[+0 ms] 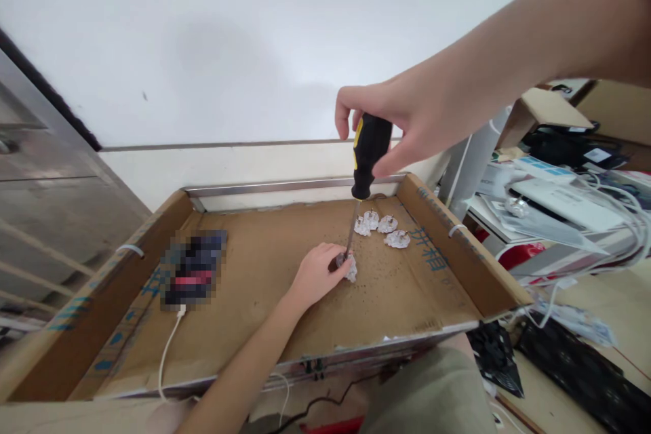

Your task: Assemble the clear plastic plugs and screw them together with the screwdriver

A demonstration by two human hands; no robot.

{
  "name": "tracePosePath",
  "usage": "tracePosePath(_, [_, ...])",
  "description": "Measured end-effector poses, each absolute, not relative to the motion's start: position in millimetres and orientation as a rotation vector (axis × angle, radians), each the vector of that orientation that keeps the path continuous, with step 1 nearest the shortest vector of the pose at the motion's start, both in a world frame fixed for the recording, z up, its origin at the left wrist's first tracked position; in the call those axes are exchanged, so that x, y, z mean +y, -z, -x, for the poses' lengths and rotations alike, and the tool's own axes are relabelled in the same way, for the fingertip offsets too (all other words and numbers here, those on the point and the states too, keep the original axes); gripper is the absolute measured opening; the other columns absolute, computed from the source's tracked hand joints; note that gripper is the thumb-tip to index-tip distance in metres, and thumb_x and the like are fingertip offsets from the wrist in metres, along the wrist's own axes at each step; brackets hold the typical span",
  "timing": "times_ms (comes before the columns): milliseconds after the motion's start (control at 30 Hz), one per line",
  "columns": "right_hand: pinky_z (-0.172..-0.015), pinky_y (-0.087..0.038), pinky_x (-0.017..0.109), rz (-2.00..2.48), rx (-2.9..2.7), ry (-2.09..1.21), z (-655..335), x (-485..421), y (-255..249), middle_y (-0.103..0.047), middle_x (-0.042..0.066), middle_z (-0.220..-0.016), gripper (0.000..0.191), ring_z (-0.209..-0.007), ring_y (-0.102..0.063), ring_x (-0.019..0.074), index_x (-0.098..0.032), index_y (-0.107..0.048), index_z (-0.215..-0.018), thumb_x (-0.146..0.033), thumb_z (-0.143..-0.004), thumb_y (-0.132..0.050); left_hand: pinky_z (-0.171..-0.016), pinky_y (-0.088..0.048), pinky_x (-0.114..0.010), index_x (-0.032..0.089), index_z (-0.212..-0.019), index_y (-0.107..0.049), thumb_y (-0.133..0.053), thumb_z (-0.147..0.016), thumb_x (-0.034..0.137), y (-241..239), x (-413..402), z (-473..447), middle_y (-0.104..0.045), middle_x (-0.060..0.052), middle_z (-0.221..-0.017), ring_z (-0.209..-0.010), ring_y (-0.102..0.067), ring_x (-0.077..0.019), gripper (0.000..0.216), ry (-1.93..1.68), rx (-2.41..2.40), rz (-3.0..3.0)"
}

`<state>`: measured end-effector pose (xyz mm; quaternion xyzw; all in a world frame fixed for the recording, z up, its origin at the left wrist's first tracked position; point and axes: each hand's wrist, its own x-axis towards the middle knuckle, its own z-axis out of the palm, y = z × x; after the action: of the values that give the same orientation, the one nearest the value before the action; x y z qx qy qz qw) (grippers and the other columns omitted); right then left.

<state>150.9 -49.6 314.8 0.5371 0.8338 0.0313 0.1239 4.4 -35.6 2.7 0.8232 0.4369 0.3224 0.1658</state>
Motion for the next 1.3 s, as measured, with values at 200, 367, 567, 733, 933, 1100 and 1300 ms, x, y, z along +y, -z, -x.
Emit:
tracePosePath(200, [-0.052, -0.039, 0.029, -1.743, 2.342, -0.308, -153.2, -50.4, -309.8, -0.055, -0.007, -0.056, 0.049, -0.046, -0.054, 0.0123, -0.027, -0.041, -0.113, -0.061, -0.079, -0.05, -0.079, -0.047, -0.031, 0.023, -0.098, -0.064, -0.053, -0.086, 0.033, -7.5, -38.8, -4.3, -0.067, -0.001, -0.094, -0.086, -0.059, -0.0171, 0.018, -0.928, 1.241, -2.347])
tracePosePath(367, [-0.056, -0.039, 0.03, -1.697, 2.31, -0.296, -157.9, -39.1, -307.6, -0.055, -0.005, -0.062, 0.039, -0.054, -0.054, 0.0125, -0.031, -0.05, -0.107, -0.054, -0.076, -0.058, -0.078, -0.047, -0.031, 0.023, -0.098, -0.064, -0.053, -0.087, 0.033, -6.5, -39.6, -4.0, -0.067, -0.001, -0.093, -0.086, -0.059, -0.0174, 0.018, -0.932, 1.239, -2.352])
tracePosePath(567, [-0.054, -0.04, 0.033, -1.586, 2.394, -0.296, -161.9, -41.7, -309.5, -0.058, -0.003, -0.076, 0.059, -0.053, -0.052, 0.013, -0.039, -0.032, -0.122, -0.056, -0.071, -0.057, -0.081, -0.047, -0.031, 0.022, -0.096, -0.062, -0.054, -0.086, 0.033, -4.1, -38.0, -4.2, -0.067, -0.002, -0.095, -0.088, -0.058, -0.0176, 0.018, -0.956, 1.221, -2.371])
tracePosePath(733, [-0.056, -0.04, 0.036, -1.607, 2.36, -0.574, -159.0, -48.4, -306.9, -0.055, 0.001, -0.073, 0.057, -0.058, -0.053, 0.0173, -0.03, -0.036, -0.118, -0.067, -0.076, -0.042, -0.079, -0.047, -0.031, 0.022, -0.095, -0.063, -0.054, -0.085, 0.033, -4.6, -37.8, -4.4, -0.067, -0.002, -0.093, -0.086, -0.059, -0.0175, 0.017, -0.954, 1.216, -2.378])
tracePosePath(933, [-0.06, -0.041, 0.034, -1.635, 2.337, -0.404, -151.8, -62.2, -309.2, -0.055, 0.0, -0.069, 0.036, -0.067, -0.056, 0.0179, -0.028, -0.042, -0.112, -0.05, -0.084, -0.046, -0.08, -0.048, -0.033, 0.022, -0.095, -0.063, -0.054, -0.085, 0.033, -5.0, -37.6, -4.7, -0.067, -0.003, -0.094, -0.086, -0.059, -0.0183, 0.017, -0.953, 1.22, -2.375])
tracePosePath(1100, [-0.058, -0.042, 0.029, -1.593, 2.378, -0.296, -154.2, -60.4, -310.8, -0.058, -0.003, -0.081, 0.044, -0.063, -0.055, 0.0128, -0.035, -0.038, -0.116, -0.047, -0.079, -0.056, -0.079, -0.047, -0.032, 0.022, -0.095, -0.062, -0.053, -0.085, 0.032, -4.7, -37.3, -4.5, -0.067, -0.002, -0.093, -0.086, -0.058, -0.0181, 0.017, -0.933, 1.227, -2.375])
tracePosePath(1300, [-0.061, -0.039, 0.036, -1.725, 2.338, -0.448, -150.3, -62.6, -306.9, -0.058, 0.003, -0.073, 0.05, -0.062, -0.056, 0.0189, -0.024, -0.045, -0.113, -0.061, -0.08, -0.046, -0.08, -0.047, -0.032, 0.021, -0.094, -0.062, -0.053, -0.086, 0.028, -2.1, -35.5, -4.1, -0.067, -0.002, -0.093, -0.087, -0.058, -0.0182, 0.014, -0.918, 1.235, -2.386])
